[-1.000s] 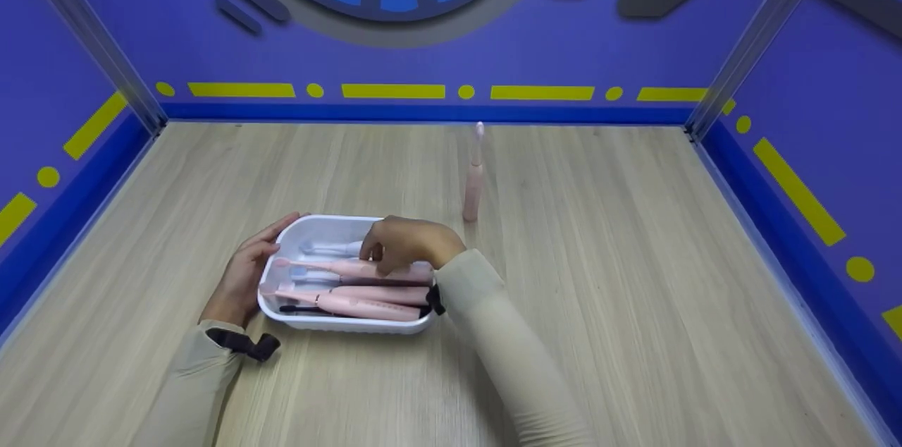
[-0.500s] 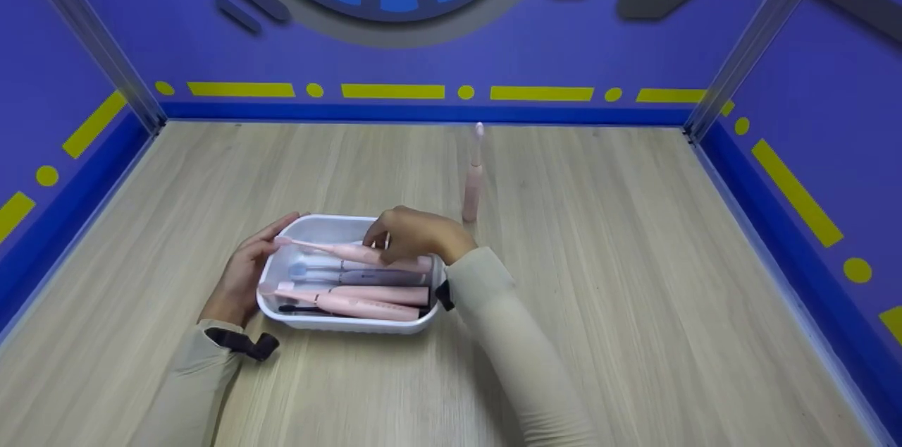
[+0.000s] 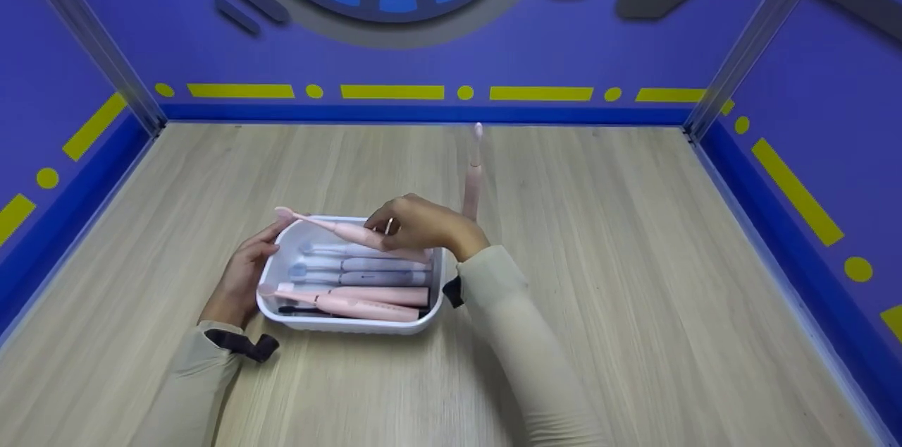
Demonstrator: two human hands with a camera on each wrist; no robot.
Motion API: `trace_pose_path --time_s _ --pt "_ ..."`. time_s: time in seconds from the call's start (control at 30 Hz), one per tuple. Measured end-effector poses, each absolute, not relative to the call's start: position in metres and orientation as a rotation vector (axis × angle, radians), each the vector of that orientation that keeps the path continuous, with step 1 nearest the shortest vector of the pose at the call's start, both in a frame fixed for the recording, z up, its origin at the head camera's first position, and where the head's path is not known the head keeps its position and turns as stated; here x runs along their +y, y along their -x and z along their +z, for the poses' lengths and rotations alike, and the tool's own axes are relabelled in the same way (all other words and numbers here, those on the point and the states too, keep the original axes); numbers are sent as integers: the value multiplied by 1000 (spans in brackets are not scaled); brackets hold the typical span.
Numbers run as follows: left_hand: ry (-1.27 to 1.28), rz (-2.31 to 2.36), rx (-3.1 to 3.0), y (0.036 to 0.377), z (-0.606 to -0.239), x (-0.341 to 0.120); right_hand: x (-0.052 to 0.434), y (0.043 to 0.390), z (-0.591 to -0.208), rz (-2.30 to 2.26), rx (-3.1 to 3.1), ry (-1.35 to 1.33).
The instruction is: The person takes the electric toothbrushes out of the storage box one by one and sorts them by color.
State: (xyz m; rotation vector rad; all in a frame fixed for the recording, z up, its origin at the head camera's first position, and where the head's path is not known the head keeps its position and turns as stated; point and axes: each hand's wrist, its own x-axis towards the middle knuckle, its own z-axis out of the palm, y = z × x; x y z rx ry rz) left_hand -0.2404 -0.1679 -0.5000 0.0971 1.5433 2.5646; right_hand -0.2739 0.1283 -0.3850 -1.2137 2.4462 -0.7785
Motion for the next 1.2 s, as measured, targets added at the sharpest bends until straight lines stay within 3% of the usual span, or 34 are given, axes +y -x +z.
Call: trace_pose_path --time_s 1.2 --pt "-49 2564 1531 240 -499 -169 163 274 -392 -1294 2524 1215"
